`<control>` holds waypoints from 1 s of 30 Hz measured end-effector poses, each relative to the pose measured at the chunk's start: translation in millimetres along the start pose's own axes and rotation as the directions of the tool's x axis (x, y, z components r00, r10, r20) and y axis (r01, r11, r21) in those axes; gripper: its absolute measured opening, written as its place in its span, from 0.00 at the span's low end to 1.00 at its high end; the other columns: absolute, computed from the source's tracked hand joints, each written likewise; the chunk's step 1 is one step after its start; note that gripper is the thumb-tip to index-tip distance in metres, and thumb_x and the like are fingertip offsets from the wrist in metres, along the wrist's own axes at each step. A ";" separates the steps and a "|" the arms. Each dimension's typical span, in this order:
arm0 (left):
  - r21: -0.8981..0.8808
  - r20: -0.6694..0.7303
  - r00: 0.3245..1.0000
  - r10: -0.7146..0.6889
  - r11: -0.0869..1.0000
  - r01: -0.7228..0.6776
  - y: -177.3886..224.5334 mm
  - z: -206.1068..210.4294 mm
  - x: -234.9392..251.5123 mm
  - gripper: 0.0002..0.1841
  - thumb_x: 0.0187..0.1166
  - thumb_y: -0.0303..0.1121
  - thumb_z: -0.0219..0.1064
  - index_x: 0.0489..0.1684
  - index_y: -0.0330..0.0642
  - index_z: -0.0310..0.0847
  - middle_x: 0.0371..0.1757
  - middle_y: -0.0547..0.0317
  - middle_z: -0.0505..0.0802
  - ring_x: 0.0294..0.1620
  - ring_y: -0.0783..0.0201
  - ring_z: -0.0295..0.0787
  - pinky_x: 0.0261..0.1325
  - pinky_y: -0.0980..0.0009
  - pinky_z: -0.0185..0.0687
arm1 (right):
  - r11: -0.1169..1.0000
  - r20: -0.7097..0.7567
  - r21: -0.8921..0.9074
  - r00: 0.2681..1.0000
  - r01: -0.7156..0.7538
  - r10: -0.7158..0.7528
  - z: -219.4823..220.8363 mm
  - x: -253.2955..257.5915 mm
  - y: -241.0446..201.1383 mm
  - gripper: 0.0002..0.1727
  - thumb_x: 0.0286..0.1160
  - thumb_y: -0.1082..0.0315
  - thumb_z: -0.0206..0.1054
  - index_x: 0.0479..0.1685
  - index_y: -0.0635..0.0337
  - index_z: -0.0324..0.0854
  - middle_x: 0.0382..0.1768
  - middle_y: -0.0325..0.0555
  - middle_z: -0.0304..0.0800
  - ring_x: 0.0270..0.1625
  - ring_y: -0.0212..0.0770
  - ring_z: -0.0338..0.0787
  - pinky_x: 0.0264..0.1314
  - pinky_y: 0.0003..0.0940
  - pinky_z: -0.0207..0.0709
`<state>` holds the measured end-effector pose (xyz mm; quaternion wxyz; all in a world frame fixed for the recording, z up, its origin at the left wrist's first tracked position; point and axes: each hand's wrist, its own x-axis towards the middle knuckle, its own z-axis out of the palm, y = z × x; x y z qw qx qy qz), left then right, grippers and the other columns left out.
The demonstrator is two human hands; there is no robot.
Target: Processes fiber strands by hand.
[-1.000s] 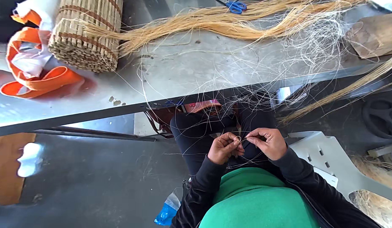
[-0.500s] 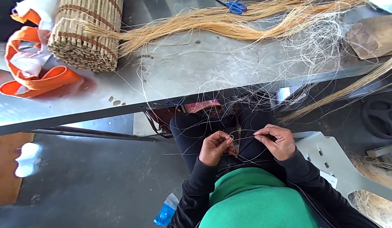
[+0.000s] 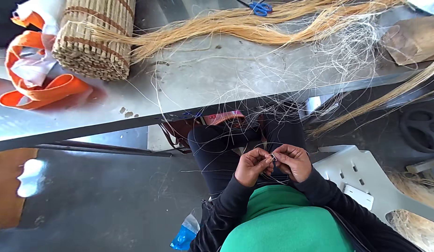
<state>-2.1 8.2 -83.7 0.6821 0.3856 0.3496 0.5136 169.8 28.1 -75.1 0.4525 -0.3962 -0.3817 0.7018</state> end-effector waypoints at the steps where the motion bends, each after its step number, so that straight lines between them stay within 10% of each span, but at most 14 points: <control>1: 0.016 -0.021 1.000 0.007 1.000 -0.006 0.2 1.1 -0.1 0.09 0.76 0.17 0.61 0.38 0.42 0.84 0.30 0.68 0.95 0.28 0.74 0.92 0.36 0.76 0.91 | 0.999 0.006 -0.022 0.999 0.036 -0.036 -0.5 -0.5 1.3 0.07 0.74 0.81 0.66 0.38 0.65 0.90 0.25 0.36 0.93 0.16 0.18 0.77 0.16 0.13 0.66; 30: 0.513 -0.237 0.959 0.154 0.858 -0.010 -2.0 12.1 -2.4 0.04 0.75 0.20 0.67 0.40 0.30 0.88 0.31 0.62 0.95 0.30 0.75 0.93 0.39 0.76 0.93 | 0.846 0.099 -0.473 0.968 0.248 -0.229 -12.0 5.7 3.8 0.03 0.71 0.76 0.71 0.35 0.67 0.91 0.29 0.33 0.93 0.27 0.15 0.83 0.32 0.13 0.77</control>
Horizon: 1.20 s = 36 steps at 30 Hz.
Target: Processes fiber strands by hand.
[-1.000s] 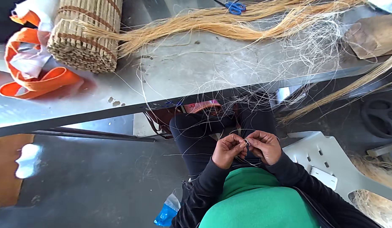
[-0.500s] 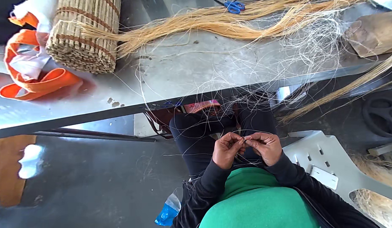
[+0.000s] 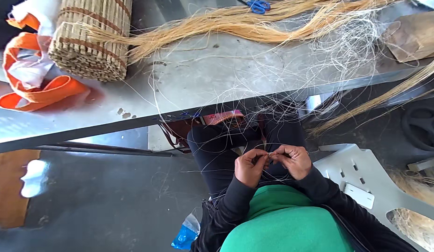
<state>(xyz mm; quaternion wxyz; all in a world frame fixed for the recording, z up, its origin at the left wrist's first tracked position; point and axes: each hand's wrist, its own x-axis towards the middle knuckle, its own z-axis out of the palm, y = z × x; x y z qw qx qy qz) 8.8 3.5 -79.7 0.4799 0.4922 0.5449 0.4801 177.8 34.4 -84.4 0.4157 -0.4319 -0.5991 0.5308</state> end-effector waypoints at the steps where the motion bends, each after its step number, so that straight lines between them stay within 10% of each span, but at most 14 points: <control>1: 0.019 0.004 1.000 0.023 1.000 -0.023 -1.4 -0.3 -0.1 0.05 0.75 0.20 0.67 0.40 0.30 0.89 0.32 0.61 0.95 0.31 0.75 0.93 0.40 0.76 0.93 | 0.999 0.017 0.004 0.999 -0.046 0.046 -1.0 0.6 -2.8 0.03 0.71 0.76 0.71 0.35 0.67 0.90 0.27 0.32 0.92 0.25 0.15 0.82 0.31 0.13 0.76; 24: 0.141 0.061 0.961 0.269 0.951 -0.275 -19.5 -1.9 3.1 0.06 0.73 0.21 0.69 0.38 0.29 0.92 0.36 0.53 0.95 0.33 0.75 0.92 0.41 0.78 0.90 | 0.881 0.292 -0.136 0.831 -0.454 0.473 -18.8 26.6 -24.8 0.04 0.71 0.75 0.74 0.30 0.64 0.89 0.18 0.30 0.87 0.16 0.19 0.78 0.22 0.15 0.72; 29: 0.048 0.074 0.980 0.183 0.981 -0.187 -18.8 -1.4 3.8 0.16 0.73 0.20 0.68 0.59 0.27 0.87 0.35 0.58 0.95 0.31 0.76 0.90 0.40 0.78 0.90 | 0.877 0.290 -0.117 0.829 -0.465 0.478 -18.6 27.3 -24.4 0.04 0.70 0.77 0.74 0.29 0.64 0.88 0.18 0.31 0.87 0.16 0.20 0.78 0.21 0.16 0.72; 36: -0.037 0.082 0.982 0.171 0.985 -0.169 -21.2 -1.5 5.4 0.06 0.74 0.20 0.69 0.42 0.30 0.92 0.37 0.57 0.94 0.33 0.75 0.92 0.40 0.77 0.93 | 0.880 0.306 -0.110 0.826 -0.462 0.473 -20.2 28.6 -21.9 0.04 0.71 0.77 0.73 0.30 0.64 0.88 0.17 0.31 0.87 0.15 0.20 0.77 0.20 0.16 0.71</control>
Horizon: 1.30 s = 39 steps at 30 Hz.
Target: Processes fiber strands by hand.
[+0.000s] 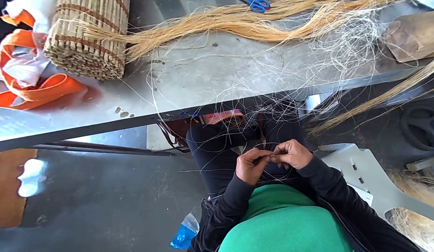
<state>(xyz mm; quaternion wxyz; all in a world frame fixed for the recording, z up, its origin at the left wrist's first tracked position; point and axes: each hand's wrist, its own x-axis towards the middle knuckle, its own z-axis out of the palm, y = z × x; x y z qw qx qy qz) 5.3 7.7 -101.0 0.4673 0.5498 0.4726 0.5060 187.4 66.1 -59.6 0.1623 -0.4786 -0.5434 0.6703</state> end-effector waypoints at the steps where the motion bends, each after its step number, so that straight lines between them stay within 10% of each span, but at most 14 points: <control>1: -0.023 -0.003 1.000 -0.031 0.999 0.031 0.8 0.3 -0.1 0.06 0.73 0.20 0.70 0.41 0.29 0.91 0.37 0.58 0.95 0.32 0.75 0.93 0.40 0.76 0.93 | 1.000 -0.008 0.003 1.000 0.009 -0.009 0.2 0.0 0.5 0.03 0.71 0.77 0.73 0.31 0.65 0.88 0.17 0.31 0.87 0.15 0.19 0.76 0.19 0.15 0.69; 13: -0.182 -0.019 0.973 -0.232 0.957 0.224 7.4 3.0 2.2 0.06 0.72 0.17 0.67 0.40 0.31 0.88 0.30 0.65 0.95 0.28 0.75 0.93 0.36 0.76 0.92 | 0.898 -0.305 0.179 0.891 0.401 -0.337 18.4 2.5 29.6 0.05 0.65 0.81 0.72 0.35 0.63 0.87 0.26 0.32 0.92 0.24 0.21 0.84 0.28 0.16 0.78; 23: -0.534 0.058 0.950 -0.308 0.794 0.290 2.0 1.6 3.5 0.11 0.72 0.15 0.64 0.34 0.39 0.91 0.28 0.62 0.97 0.25 0.73 0.93 0.32 0.76 0.91 | 0.908 -0.208 0.320 0.955 0.269 -0.210 16.9 -1.3 21.5 0.07 0.75 0.81 0.64 0.34 0.61 0.84 0.20 0.31 0.87 0.16 0.17 0.74 0.17 0.12 0.62; 30: -0.673 0.250 0.895 -0.368 0.598 0.434 -0.2 -0.6 5.7 0.12 0.73 0.17 0.62 0.35 0.38 0.95 0.28 0.61 0.97 0.26 0.74 0.92 0.34 0.79 0.89 | 0.912 -0.234 0.269 0.939 0.311 -0.251 24.7 -0.5 24.1 0.05 0.76 0.79 0.66 0.35 0.60 0.82 0.21 0.29 0.86 0.19 0.17 0.76 0.21 0.13 0.65; 39: -0.709 0.114 0.872 -0.476 0.575 0.407 5.4 2.9 7.1 0.16 0.76 0.12 0.54 0.49 0.28 0.90 0.31 0.59 0.96 0.28 0.72 0.91 0.37 0.78 0.89 | 0.880 -0.275 0.125 0.868 0.458 -0.413 25.8 2.6 31.9 0.03 0.71 0.80 0.69 0.37 0.64 0.85 0.27 0.32 0.90 0.26 0.20 0.85 0.32 0.17 0.80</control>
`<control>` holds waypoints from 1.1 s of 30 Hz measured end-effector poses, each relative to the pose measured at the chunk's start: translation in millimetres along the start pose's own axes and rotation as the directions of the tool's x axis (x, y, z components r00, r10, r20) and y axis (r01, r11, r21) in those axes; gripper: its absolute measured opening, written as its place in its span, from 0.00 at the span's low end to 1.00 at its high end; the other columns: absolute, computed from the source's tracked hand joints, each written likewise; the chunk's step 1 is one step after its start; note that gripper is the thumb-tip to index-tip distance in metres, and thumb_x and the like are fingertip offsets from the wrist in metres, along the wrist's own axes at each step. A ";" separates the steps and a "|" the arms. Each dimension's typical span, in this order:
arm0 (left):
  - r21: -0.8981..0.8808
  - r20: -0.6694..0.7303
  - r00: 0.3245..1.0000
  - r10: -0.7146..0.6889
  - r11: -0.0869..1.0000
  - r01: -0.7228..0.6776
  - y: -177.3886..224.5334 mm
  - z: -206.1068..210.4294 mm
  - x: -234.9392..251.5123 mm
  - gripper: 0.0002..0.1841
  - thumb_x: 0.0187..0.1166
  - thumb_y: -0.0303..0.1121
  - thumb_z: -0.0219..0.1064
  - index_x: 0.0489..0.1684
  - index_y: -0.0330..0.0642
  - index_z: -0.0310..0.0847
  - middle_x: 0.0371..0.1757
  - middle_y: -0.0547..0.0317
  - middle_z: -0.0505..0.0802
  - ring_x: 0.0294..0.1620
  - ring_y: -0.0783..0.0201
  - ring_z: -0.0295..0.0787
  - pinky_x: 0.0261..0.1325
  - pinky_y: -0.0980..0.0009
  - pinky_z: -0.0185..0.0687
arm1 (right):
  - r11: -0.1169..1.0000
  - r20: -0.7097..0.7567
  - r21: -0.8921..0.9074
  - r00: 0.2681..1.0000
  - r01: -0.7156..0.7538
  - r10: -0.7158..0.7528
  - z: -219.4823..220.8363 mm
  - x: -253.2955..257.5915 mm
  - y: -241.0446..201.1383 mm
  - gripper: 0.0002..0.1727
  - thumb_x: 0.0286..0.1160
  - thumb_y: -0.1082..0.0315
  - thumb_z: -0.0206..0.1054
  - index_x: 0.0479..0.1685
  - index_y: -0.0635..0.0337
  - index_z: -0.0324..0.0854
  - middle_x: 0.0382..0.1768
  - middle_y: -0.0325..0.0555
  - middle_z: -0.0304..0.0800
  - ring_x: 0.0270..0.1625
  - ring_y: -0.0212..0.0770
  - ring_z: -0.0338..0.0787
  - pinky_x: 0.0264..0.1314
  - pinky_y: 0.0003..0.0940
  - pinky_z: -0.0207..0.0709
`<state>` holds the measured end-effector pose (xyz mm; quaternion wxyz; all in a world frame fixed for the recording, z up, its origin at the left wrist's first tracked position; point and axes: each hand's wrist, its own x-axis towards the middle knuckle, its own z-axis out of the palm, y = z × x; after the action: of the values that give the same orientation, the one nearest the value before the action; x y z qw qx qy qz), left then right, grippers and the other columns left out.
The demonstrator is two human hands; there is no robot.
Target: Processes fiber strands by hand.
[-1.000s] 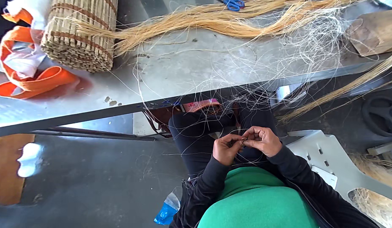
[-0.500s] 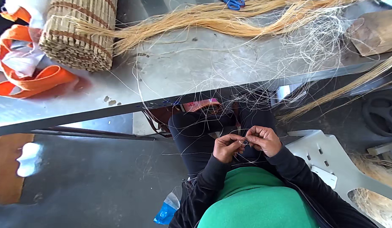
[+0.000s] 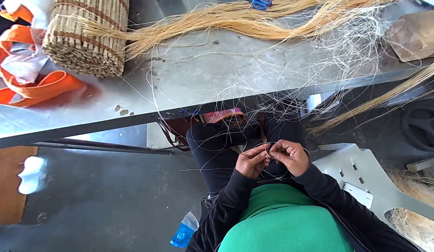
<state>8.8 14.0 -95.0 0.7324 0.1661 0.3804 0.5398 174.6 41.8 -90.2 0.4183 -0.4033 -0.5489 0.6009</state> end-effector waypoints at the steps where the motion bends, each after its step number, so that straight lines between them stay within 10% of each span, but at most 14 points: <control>1: 0.010 -0.023 1.000 0.006 1.000 -0.005 0.5 -0.3 0.3 0.16 0.76 0.12 0.54 0.50 0.28 0.89 0.31 0.59 0.95 0.28 0.72 0.91 0.37 0.78 0.89 | 0.999 0.004 -0.024 1.000 0.028 -0.028 -0.3 -0.2 1.8 0.03 0.72 0.79 0.68 0.38 0.65 0.86 0.28 0.33 0.91 0.27 0.20 0.85 0.33 0.17 0.81; 33: 0.195 0.097 0.991 0.095 0.974 -0.113 3.0 -17.3 3.1 0.18 0.70 0.12 0.61 0.56 0.30 0.89 0.31 0.63 0.97 0.29 0.72 0.93 0.39 0.76 0.92 | 0.906 0.382 -0.333 0.916 0.263 -0.125 -33.9 -22.6 -21.1 0.09 0.72 0.73 0.66 0.37 0.68 0.92 0.33 0.46 0.94 0.34 0.20 0.86 0.40 0.13 0.78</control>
<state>-5.5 15.1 -105.5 0.6986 0.2819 0.3911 0.5288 215.3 32.4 -71.0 0.2864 -0.3045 -0.7578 0.5010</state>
